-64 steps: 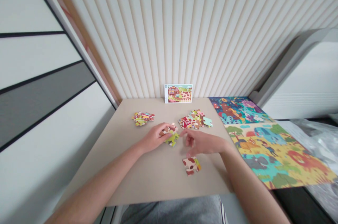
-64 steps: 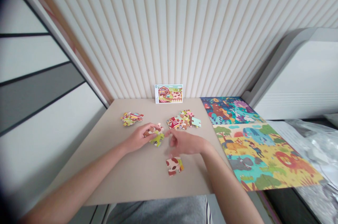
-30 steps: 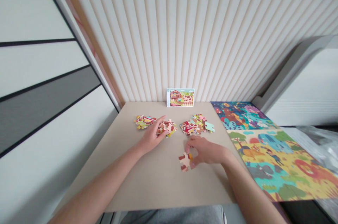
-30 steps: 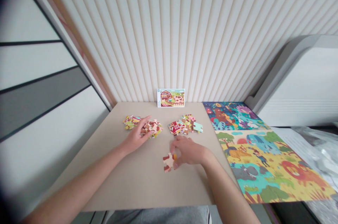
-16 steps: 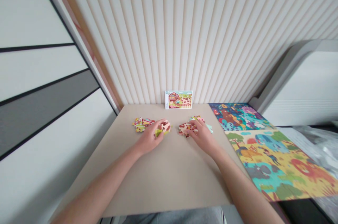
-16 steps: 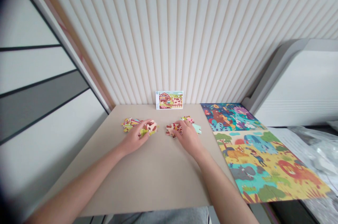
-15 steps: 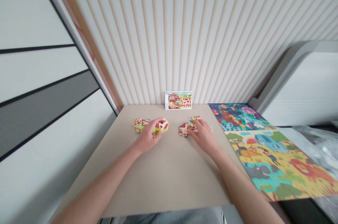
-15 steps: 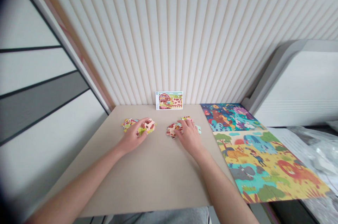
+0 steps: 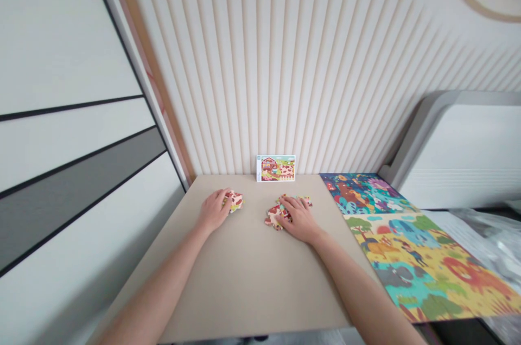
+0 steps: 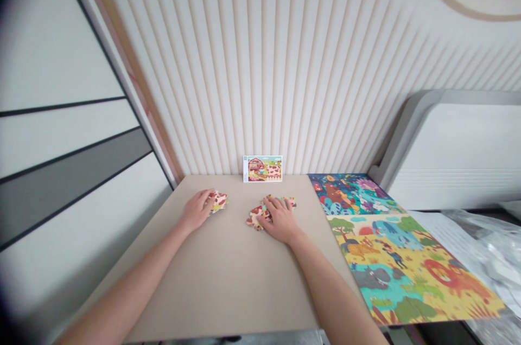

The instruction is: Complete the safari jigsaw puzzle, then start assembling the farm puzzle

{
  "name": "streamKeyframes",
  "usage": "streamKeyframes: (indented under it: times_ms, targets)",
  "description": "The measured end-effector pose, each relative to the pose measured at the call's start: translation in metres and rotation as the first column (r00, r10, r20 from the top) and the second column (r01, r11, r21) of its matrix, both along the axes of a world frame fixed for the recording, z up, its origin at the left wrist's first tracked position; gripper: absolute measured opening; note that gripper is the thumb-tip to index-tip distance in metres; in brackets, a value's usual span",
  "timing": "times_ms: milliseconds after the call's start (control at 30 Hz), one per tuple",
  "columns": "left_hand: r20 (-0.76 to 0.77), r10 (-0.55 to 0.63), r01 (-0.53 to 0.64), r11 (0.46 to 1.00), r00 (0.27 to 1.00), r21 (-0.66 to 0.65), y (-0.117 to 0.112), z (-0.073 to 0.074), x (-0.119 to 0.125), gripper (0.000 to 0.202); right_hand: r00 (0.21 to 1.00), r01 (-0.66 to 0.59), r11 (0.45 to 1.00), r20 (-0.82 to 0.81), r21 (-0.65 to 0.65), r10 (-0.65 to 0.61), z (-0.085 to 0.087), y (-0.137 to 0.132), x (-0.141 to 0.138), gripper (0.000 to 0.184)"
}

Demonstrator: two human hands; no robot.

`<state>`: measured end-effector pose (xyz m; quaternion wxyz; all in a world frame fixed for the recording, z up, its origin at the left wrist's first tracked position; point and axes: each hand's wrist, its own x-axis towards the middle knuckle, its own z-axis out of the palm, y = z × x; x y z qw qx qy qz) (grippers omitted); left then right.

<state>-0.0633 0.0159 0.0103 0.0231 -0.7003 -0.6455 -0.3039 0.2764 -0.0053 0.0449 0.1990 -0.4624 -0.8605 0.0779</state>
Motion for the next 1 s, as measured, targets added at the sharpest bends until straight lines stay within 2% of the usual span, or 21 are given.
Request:
streamKeyframes:
  times_ms: [67, 100, 167, 233, 300, 367, 467, 533, 667, 867, 933, 1000]
  targets:
    - [0.001, 0.010, -0.010, 1.000, 1.000, 0.030, -0.002, 0.004, -0.001, 0.042, 0.998, -0.055, 0.998, -0.020, 0.008, 0.055, 0.000, 0.000, -0.003, 0.058]
    - [-0.007, 0.022, -0.022, 0.998, 1.000, 0.056, -0.004, 0.007, -0.001, 0.043, 0.999, -0.021, 1.000, -0.029, 0.022, 0.021, -0.001, 0.001, -0.004, 0.056]
    - [-0.051, 0.033, -0.026, 0.991, 0.998, 0.134, -0.011, 0.016, 0.002, 0.046, 0.988, 0.147, 0.987, -0.046, 0.060, -0.144, -0.005, 0.004, -0.002, 0.055]
    - [-0.136, -0.034, 0.061, 0.977, 0.990, 0.204, -0.023, 0.026, 0.012, 0.046, 0.946, 0.322, 0.945, -0.050, 0.064, -0.319, -0.010, 0.008, 0.004, 0.059]
    - [-0.234, -0.207, 0.254, 0.948, 0.950, 0.193, -0.036, 0.033, 0.030, 0.046, 0.927, 0.374, 0.927, -0.016, 0.014, -0.374, -0.013, 0.011, 0.010, 0.063]
    - [-0.274, -0.326, 0.370, 0.920, 0.905, 0.128, -0.049, 0.034, 0.053, 0.050, 0.956, 0.294, 0.955, 0.021, -0.047, -0.293, -0.015, 0.011, 0.014, 0.060]
    - [-0.244, -0.436, 0.450, 0.893, 0.866, -0.002, -0.059, 0.025, 0.082, 0.045, 0.994, 0.110, 0.990, 0.005, -0.090, -0.110, -0.015, 0.009, 0.016, 0.052]
    - [-0.185, -0.494, 0.490, 0.869, 0.849, -0.072, -0.059, 0.017, 0.091, 0.044, 0.997, 0.064, 0.992, -0.025, -0.109, -0.067, -0.014, 0.007, 0.015, 0.051]
    - [-0.102, -0.521, 0.510, 0.852, 0.847, -0.116, -0.055, 0.012, 0.088, 0.039, 0.994, 0.050, 0.991, -0.086, -0.124, -0.061, -0.010, 0.005, 0.015, 0.052]
    - [-0.018, -0.537, 0.526, 0.833, 0.843, -0.171, -0.061, 0.023, 0.087, 0.043, 0.947, -0.021, 0.995, -0.322, -0.099, -0.012, -0.013, 0.014, 0.016, 0.046]
    - [0.016, -0.562, 0.555, 0.811, 0.827, -0.184, -0.063, 0.028, 0.088, 0.052, 0.920, 0.029, 0.996, -0.389, -0.084, -0.059, -0.017, 0.020, 0.015, 0.043]
    - [0.021, -0.603, 0.594, 0.779, 0.798, -0.203, -0.065, 0.034, 0.089, 0.072, 0.915, 0.097, 0.993, -0.388, -0.062, -0.113, -0.020, 0.024, 0.013, 0.038]
